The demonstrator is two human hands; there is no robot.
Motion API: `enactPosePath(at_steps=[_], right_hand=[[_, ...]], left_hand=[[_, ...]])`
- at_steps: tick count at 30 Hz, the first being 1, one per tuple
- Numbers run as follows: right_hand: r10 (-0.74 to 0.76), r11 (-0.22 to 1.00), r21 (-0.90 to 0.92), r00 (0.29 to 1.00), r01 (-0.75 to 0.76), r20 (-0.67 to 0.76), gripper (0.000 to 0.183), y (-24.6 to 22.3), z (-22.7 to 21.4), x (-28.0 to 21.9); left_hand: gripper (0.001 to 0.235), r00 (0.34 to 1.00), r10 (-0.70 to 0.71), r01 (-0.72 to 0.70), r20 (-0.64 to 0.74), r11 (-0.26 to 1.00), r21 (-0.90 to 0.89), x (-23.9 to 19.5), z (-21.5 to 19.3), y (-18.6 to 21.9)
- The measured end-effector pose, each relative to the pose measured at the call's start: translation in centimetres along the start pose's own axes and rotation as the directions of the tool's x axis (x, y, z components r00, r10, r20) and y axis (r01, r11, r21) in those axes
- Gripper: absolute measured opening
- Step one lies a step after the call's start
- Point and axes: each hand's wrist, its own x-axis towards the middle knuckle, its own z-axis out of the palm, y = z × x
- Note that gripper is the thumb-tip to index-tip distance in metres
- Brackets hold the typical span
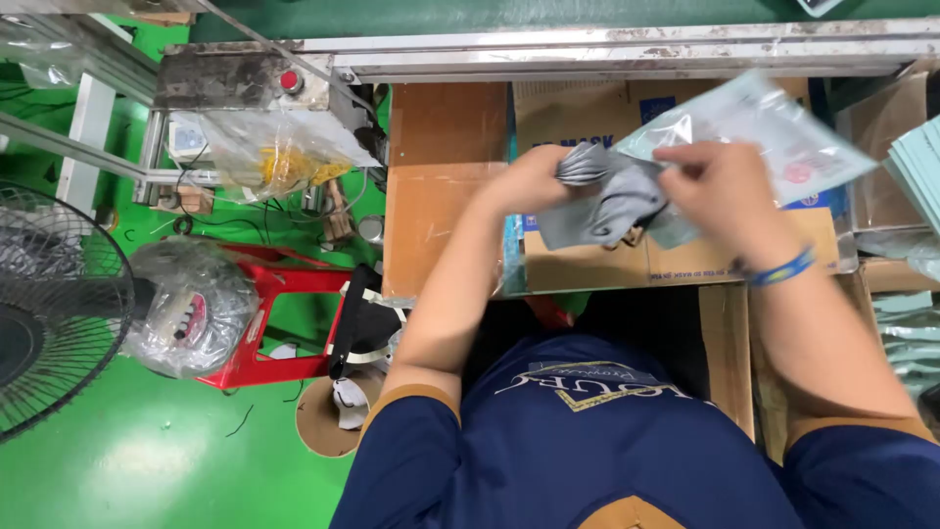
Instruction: Placing stacks of 5D face masks into plastic bags and sealing them at a production workstation.
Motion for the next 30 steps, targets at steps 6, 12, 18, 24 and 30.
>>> enactPosePath(at_steps=[6, 12, 18, 24, 30], right_hand=[[-0.373, 0.905, -0.298, 0.903, 0.304, -0.213, 0.066, -4.5, 5.5, -3.3], [-0.310, 0.942, -0.194, 0.931, 0.273, -0.193, 0.062, -0.7, 7.2, -4.8], [-0.548, 0.833, 0.127, 0.835, 0.539, 0.050, 0.046, -6.6, 2.4, -9.1], [-0.126, 0.958, 0.286, 0.860, -0.024, 0.495, 0.035, 0.3, -1.6, -6.9], [-0.067, 0.894, 0.444, 0.959, -0.066, 0.277, 0.018, -1.1, -2.3, -8.9]], left_hand=[[0.031, 0.940, -0.193, -0.039, -0.282, 0.759, -0.650, 0.6, 6.2, -2.4], [0.038, 0.929, -0.299, -0.156, -0.217, 0.215, -0.964, -1.2, 13.0, -5.3], [0.041, 0.993, -0.095, 0.107, 0.070, 0.475, -0.873, -5.7, 16.2, -6.4], [0.030, 0.984, -0.127, 0.070, 0.123, 0.920, 0.386, -7.6, 12.6, 7.3], [0.033, 0.789, 0.503, -0.260, -0.353, 0.793, 0.550, -9.4, 9.4, 12.4]])
